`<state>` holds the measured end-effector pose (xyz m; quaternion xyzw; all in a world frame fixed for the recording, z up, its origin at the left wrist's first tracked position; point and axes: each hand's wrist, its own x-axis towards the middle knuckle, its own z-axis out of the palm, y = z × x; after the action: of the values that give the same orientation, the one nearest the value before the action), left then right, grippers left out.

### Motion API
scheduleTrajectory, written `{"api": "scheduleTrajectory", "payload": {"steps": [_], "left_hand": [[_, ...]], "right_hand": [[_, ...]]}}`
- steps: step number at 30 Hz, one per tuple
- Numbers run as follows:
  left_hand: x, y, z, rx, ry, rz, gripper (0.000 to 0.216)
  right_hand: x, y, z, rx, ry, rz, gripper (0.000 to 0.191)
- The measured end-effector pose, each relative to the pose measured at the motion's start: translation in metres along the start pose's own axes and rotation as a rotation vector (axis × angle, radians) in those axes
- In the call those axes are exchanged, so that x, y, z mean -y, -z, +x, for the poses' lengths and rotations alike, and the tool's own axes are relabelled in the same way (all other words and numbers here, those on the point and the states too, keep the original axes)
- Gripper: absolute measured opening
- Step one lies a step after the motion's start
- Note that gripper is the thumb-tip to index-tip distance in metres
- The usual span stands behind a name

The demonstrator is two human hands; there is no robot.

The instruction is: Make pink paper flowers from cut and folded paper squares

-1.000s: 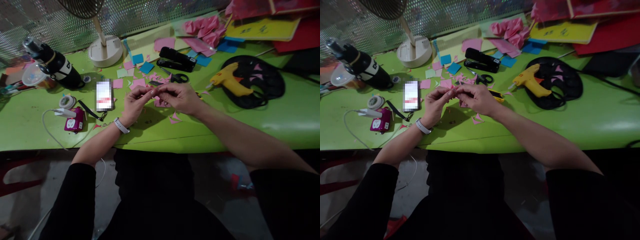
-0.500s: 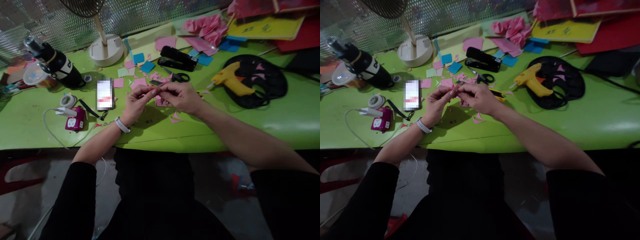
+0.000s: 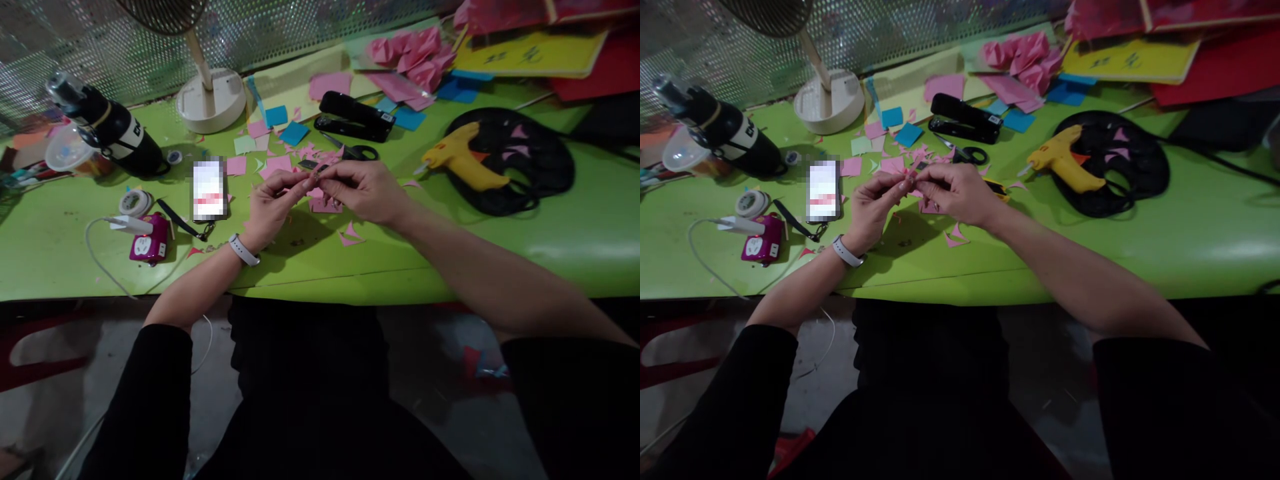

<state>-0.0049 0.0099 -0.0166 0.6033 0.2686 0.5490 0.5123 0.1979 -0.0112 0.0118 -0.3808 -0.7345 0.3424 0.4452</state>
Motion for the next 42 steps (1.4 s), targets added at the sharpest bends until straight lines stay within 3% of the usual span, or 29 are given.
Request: {"api": "scheduleTrajectory", "payload": {"steps": [21,34,42], "left_hand": [[-0.0043,-0.0017,0.0001,-0.032,-0.024,0.088,0.032],[-0.0048,-0.0023,-0.0009,-0.024,-0.007,0.079,0.027],[-0.0057,-0.0038,-0.0026,-0.018,-0.008,0.054,0.025]], "right_hand": [[-0.0030,-0.0005,-0.0003,0.013,-0.011,0.022,0.020],[0.0037,0.0028,0.0021,0.061,-0.042,0.052,0.031],[-0.0034,0.0005,0.0004,0.075,-0.075,0.123,0.024]]}}
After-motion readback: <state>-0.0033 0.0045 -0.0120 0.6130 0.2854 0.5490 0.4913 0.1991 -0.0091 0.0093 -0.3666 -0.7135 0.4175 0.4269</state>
